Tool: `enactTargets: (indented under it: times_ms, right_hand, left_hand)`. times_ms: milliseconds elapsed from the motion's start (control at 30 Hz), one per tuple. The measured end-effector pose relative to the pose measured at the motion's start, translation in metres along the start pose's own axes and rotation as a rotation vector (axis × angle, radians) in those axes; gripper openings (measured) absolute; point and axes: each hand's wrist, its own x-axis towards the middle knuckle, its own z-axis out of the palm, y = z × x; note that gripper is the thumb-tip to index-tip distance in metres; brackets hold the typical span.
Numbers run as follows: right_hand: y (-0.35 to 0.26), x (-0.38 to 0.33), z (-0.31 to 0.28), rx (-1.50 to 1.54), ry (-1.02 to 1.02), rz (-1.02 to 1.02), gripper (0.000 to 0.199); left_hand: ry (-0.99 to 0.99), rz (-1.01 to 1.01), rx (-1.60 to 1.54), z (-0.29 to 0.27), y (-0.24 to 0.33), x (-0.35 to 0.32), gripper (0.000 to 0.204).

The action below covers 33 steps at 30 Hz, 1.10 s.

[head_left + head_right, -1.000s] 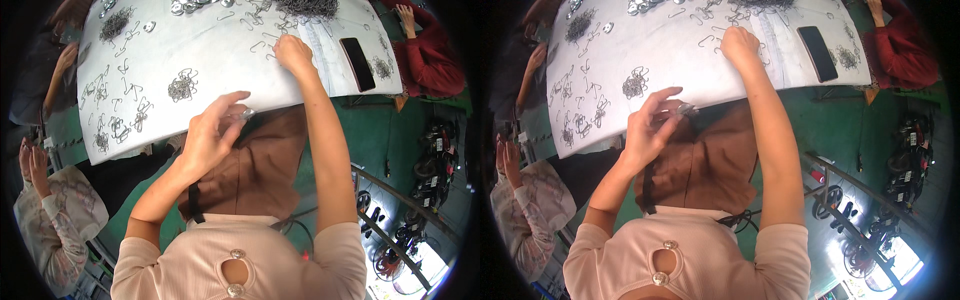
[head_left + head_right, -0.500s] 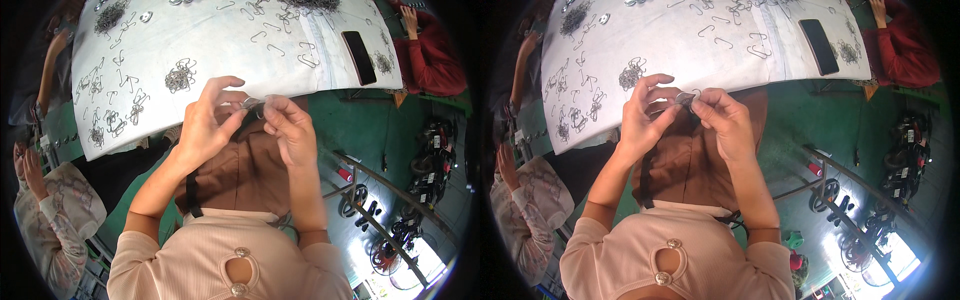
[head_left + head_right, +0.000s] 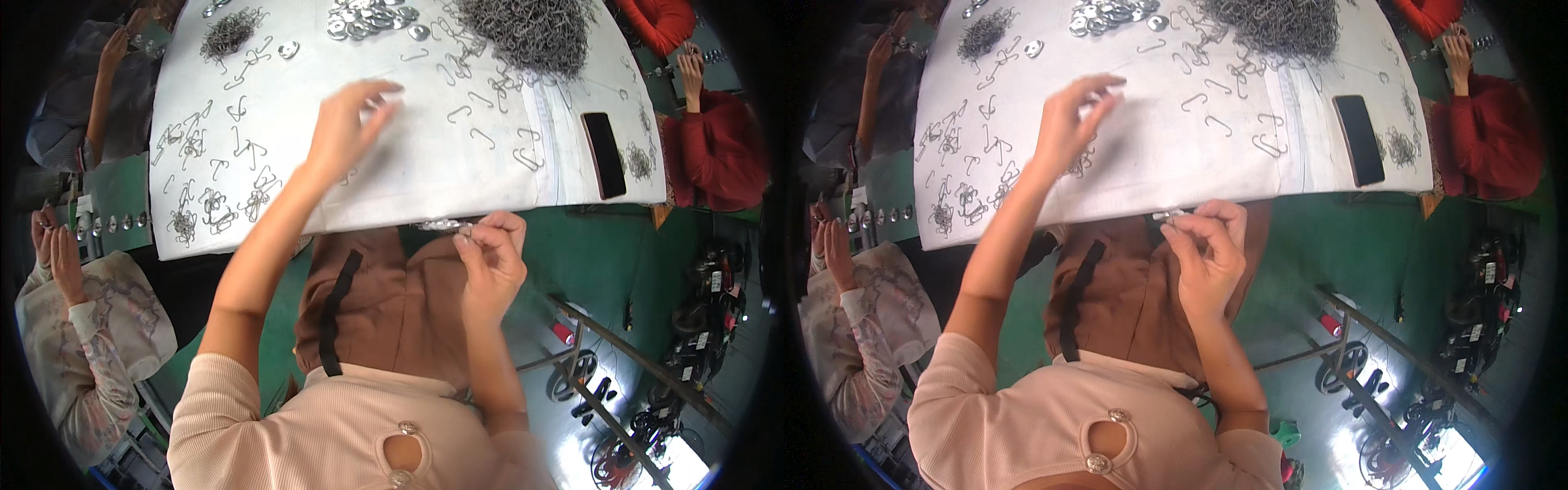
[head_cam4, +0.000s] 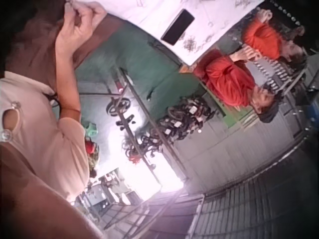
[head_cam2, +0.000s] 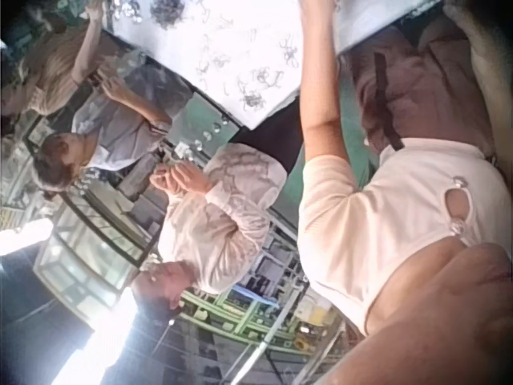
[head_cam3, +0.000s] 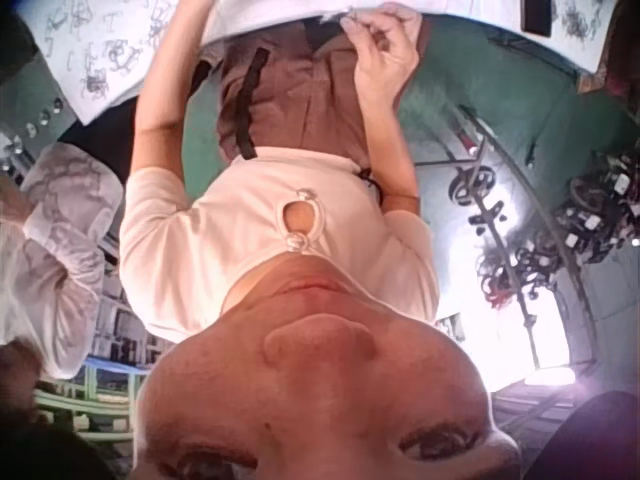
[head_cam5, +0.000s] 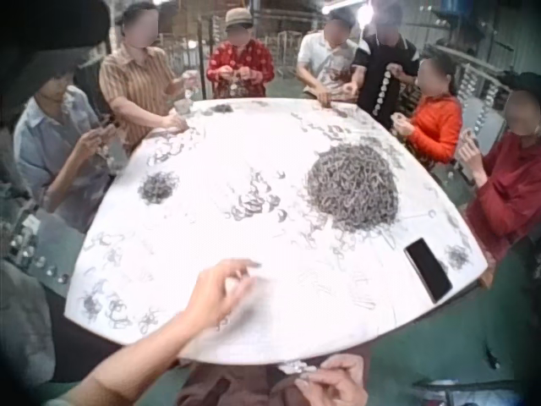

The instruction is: The person repeatedly picks up small metal hooks and round metal discs from a table, then fastens them together by hand. The assembled units are placed onto a vertical metal rack. Other people at the table perform similar assembly work.

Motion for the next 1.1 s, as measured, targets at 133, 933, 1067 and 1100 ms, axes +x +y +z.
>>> enactTargets:
  times_ms: [133, 933, 1067, 1100]
  right_hand:
    - [0.0, 0.001, -0.002, -0.036, -0.003, 0.038, 0.014]
    - [0.01, 0.003, -0.01, -0.2, 0.035, -0.014, 0.013]
    - [0.008, 0.001, -0.01, -0.244, 0.023, -0.022, 0.012]
    - [0.007, 0.0, -0.009, -0.258, 0.021, -0.016, 0.012]
  left_hand:
    - [-0.022, -0.017, 0.263, 0.024, -0.067, 0.102, 0.031]
    - [-0.388, -0.267, -0.459, 0.005, 0.085, -0.054, 0.025]
    - [-0.335, -0.191, -0.43, 0.004, 0.094, -0.063, 0.023]
    - [-0.332, -0.159, -0.391, 0.003, 0.095, -0.064, 0.023]
